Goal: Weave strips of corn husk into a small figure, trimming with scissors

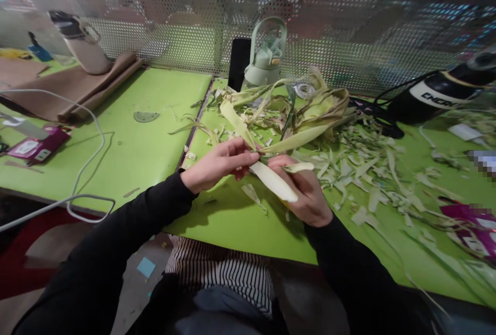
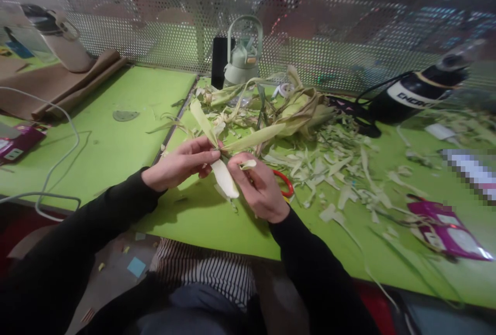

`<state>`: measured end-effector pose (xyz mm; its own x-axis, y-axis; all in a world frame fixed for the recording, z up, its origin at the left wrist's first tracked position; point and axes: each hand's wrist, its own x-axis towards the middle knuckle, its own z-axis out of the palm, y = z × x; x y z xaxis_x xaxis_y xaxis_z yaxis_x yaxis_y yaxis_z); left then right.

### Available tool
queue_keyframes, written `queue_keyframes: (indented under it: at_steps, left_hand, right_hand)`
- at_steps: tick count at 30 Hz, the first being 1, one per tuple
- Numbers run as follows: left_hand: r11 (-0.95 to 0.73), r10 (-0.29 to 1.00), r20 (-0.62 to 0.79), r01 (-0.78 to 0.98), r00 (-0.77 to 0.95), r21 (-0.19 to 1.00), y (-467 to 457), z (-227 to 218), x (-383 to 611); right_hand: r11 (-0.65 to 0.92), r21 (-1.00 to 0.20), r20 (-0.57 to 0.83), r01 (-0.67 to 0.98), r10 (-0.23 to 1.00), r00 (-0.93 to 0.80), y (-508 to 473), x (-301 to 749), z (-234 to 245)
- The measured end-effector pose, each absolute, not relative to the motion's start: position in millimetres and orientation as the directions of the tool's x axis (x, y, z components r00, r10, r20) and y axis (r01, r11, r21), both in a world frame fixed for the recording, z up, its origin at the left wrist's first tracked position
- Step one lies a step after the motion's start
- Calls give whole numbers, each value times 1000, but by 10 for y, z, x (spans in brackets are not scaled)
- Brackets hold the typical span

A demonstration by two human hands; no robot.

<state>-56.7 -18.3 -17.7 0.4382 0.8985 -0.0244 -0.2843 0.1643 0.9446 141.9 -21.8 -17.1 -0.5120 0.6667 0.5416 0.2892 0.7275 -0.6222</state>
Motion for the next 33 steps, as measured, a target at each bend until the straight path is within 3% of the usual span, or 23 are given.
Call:
queue_keyframes:
  at_steps: [3,6,12,16,23,28,33]
  left_hand:
    - [248,878,-63,-340,474,907,-194,-156,-568]
    - [301,853,-100,-326,513,896,-202,-131,-566]
    - [434,779,-172,-322,603,841,-226,-149,-506]
    - [453,816,-213,-365,537,814,-215,-190,-452]
    - [406,853,-212,-351,477,844,-193,-171,-457]
    - [427,845,-229,-353,483,832,-151,-183,-491]
    - [483,852,-274,-467,446,741,-99,-154,-533]
  right_hand:
    - [596,-768,459,232,766,-450,-254,1412,-168]
    - [552,-801,438,231,804,-403,-268,1418,-182]
    - [668,-674,527,314,733,-429,-279,1401,-180]
    - [764,-548,606,341,643,-469,-324,1376,-189]
    - [639,-611,558,467,766,-319,-422,1349,-181]
    - [594,-681,498,427,804,-324,-357,1350,-199]
    - [694,-530,554,487,719,-421,-259,1367,-183]
